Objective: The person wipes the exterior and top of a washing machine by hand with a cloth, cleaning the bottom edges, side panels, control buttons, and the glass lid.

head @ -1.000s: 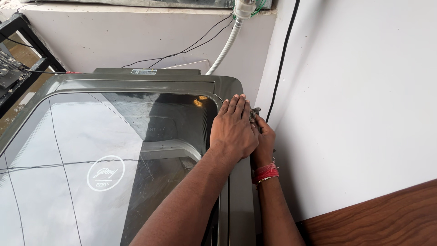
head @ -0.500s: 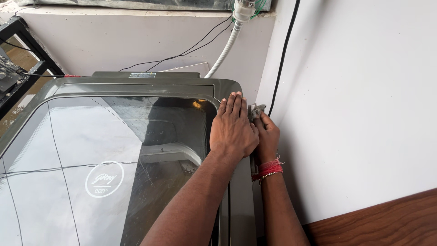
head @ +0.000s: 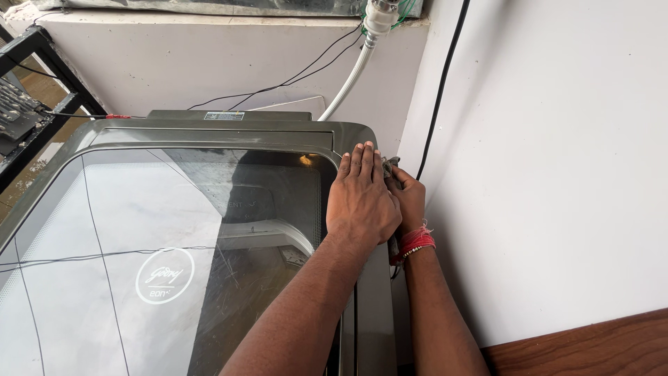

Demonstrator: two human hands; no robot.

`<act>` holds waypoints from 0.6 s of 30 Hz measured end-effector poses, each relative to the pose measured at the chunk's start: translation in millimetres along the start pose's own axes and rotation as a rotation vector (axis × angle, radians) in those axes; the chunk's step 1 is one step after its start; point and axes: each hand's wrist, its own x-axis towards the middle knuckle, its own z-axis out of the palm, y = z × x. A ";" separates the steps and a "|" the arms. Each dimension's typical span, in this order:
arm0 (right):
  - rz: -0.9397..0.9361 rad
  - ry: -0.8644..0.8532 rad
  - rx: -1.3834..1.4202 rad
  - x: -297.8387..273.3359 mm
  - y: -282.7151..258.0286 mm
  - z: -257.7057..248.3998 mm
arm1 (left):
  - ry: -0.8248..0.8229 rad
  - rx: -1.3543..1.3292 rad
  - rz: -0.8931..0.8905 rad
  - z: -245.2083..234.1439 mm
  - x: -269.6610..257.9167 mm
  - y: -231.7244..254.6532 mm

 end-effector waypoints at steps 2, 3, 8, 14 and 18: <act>0.018 0.010 0.045 1.1 2.0 -2.3 | -0.003 -0.007 0.001 -0.5 -0.5 0.8; 0.013 0.035 0.087 0.5 0.1 -2.6 | -0.003 -0.011 -0.002 -1.4 0.3 0.1; -0.057 0.057 0.129 1.1 -15.4 5.7 | 0.039 -0.021 -0.002 1.0 2.2 -0.3; -0.027 0.038 0.041 12.1 -18.3 5.4 | 0.021 0.010 0.008 3.5 3.4 1.3; -0.019 0.033 0.086 10.5 -3.7 7.0 | -0.004 0.062 0.010 3.1 3.9 1.7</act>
